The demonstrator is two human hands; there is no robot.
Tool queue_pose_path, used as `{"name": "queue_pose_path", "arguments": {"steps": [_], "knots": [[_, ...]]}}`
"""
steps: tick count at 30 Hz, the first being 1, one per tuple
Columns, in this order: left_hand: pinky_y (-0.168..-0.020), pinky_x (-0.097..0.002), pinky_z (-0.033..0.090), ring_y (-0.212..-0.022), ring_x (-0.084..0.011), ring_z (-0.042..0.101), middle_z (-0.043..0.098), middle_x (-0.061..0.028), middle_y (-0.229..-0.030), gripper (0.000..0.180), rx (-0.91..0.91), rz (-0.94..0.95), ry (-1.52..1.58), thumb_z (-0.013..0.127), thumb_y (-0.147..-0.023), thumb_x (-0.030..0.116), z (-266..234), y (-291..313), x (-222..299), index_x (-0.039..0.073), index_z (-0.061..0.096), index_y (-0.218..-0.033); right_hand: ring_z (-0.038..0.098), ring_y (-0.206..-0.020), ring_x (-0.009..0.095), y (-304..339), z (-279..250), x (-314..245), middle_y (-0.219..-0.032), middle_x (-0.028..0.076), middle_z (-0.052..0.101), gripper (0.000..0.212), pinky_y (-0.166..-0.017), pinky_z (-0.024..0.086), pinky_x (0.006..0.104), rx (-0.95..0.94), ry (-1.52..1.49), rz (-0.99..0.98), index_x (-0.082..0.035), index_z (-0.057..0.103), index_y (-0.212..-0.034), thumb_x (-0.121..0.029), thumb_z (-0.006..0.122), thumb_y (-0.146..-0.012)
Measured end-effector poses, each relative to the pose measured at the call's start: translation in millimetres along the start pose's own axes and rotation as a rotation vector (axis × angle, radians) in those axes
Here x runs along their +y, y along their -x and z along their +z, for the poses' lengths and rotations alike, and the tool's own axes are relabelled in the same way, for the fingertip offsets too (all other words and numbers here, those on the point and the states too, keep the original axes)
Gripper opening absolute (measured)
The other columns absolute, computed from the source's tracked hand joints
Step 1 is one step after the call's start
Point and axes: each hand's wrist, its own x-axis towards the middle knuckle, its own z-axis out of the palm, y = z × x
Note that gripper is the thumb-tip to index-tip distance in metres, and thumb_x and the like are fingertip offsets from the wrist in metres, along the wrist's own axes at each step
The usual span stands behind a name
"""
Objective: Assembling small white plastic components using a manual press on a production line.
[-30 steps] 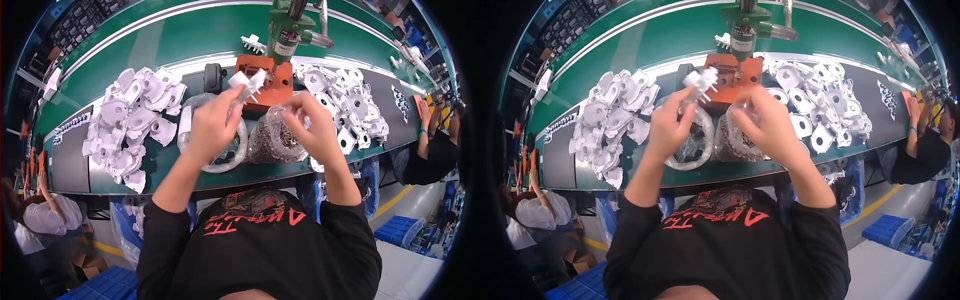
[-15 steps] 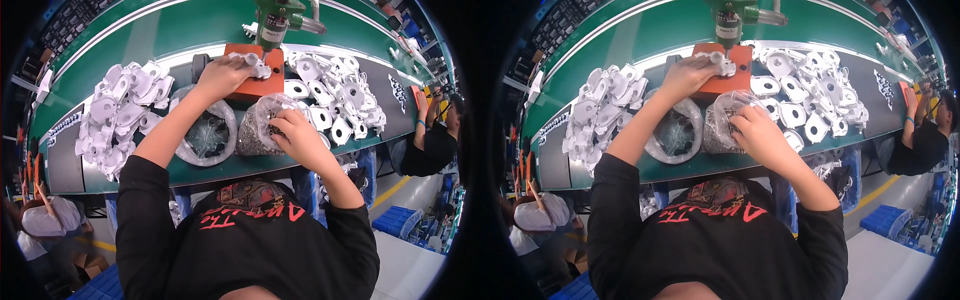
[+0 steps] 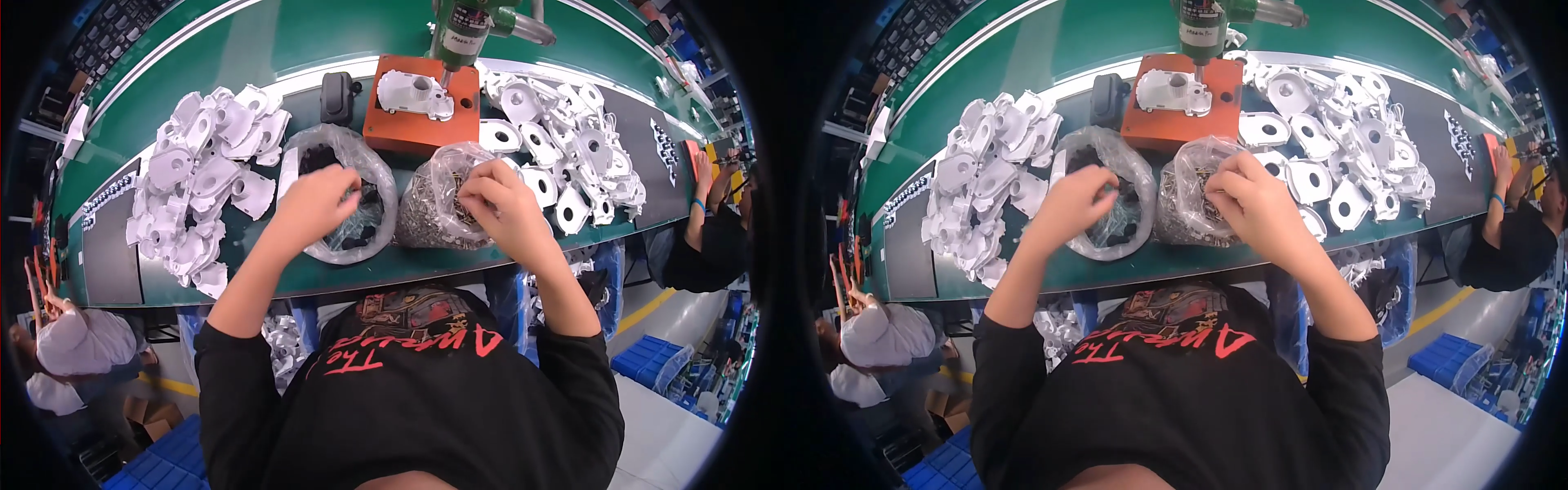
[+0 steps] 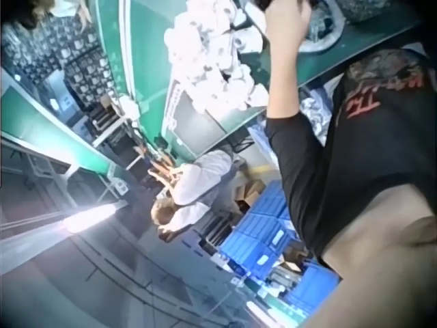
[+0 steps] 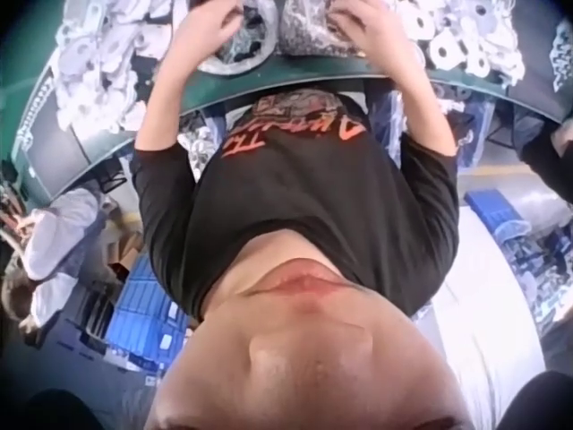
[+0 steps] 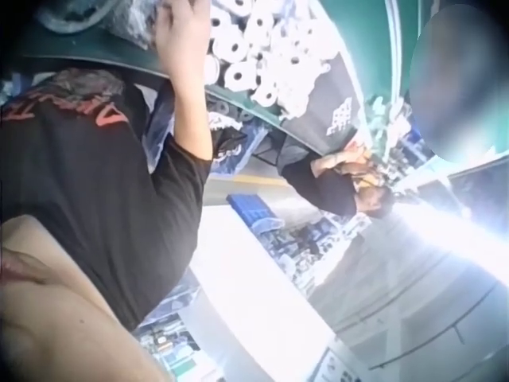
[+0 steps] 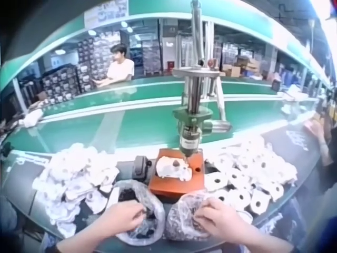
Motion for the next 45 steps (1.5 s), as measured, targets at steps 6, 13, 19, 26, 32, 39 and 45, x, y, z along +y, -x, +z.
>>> {"name": "queue_pose_path", "arguments": {"steps": [6,13,19,26,32,39,45], "knots": [[-0.059,-0.0414,0.050,-0.071,-0.0321,0.063,0.061,-0.0110,-0.078,0.021,0.059,-0.025,-0.163,0.063,-0.080,0.021,44,5,-2,0.009,0.056,-0.096,0.058,-0.071,0.023,-3,1,4,-0.082,0.008,0.055,0.011,-0.063,0.047,0.0319,-0.057,0.008,0.020,0.000,0.060,-0.087,0.001,0.064,-0.077],[-0.054,-0.0361,0.049,-0.059,-0.0273,0.063,0.064,-0.0094,-0.069,0.018,0.020,-0.136,0.063,0.064,-0.081,0.018,27,3,4,0.009,0.059,-0.095,0.058,-0.076,0.031,-6,1,4,-0.085,0.012,0.055,0.016,-0.066,0.047,0.0348,-0.123,0.071,-0.021,0.000,0.059,-0.090,0.001,0.064,-0.075],[-0.061,-0.0257,0.049,-0.063,-0.0138,0.065,0.064,-0.0054,-0.070,0.015,-0.084,-0.397,0.691,0.063,-0.083,0.012,26,10,2,0.003,0.059,-0.095,0.058,-0.081,0.034,-8,3,-5,-0.088,0.014,0.056,0.015,-0.070,0.048,0.0391,-0.137,0.210,-0.010,0.001,0.059,-0.090,-0.002,0.062,-0.076],[-0.077,-0.0279,0.050,-0.082,-0.0179,0.064,0.062,-0.0105,-0.091,0.010,-0.017,-0.344,1.278,0.053,-0.086,-0.001,41,8,-6,-0.001,0.056,-0.096,0.057,-0.079,0.035,-10,7,-5,-0.084,0.014,0.054,0.014,-0.069,0.047,0.0410,-0.123,0.282,-0.012,0.000,0.059,-0.089,-0.004,0.062,-0.076],[-0.072,-0.0284,0.051,-0.077,-0.0174,0.065,0.063,-0.0120,-0.091,0.013,-0.003,-0.302,1.600,0.053,-0.089,0.002,27,5,-14,-0.002,0.057,-0.100,0.057,-0.078,0.034,-9,8,-4,-0.084,0.013,0.054,0.013,-0.068,0.047,0.0405,-0.101,0.297,-0.026,-0.001,0.060,-0.088,-0.005,0.061,-0.075],[-0.073,-0.0284,0.047,-0.082,-0.0157,0.062,0.065,-0.0103,-0.092,0.022,0.204,-0.130,1.104,0.059,-0.087,0.012,-21,-62,3,-0.003,0.058,-0.103,0.058,-0.079,0.031,-6,10,-4,-0.084,0.011,0.055,0.013,-0.068,0.048,0.0400,-0.061,0.374,-0.093,-0.004,0.060,-0.087,-0.006,0.063,-0.074],[-0.073,-0.0277,0.048,-0.082,-0.0138,0.061,0.067,-0.0090,-0.089,0.028,0.125,-0.076,0.432,0.069,-0.079,0.021,-39,-154,4,-0.003,0.066,-0.094,0.058,-0.079,0.031,-2,12,2,-0.083,0.010,0.055,0.011,-0.066,0.048,0.0387,-0.087,0.343,-0.055,-0.004,0.059,-0.085,-0.005,0.063,-0.075]]}}
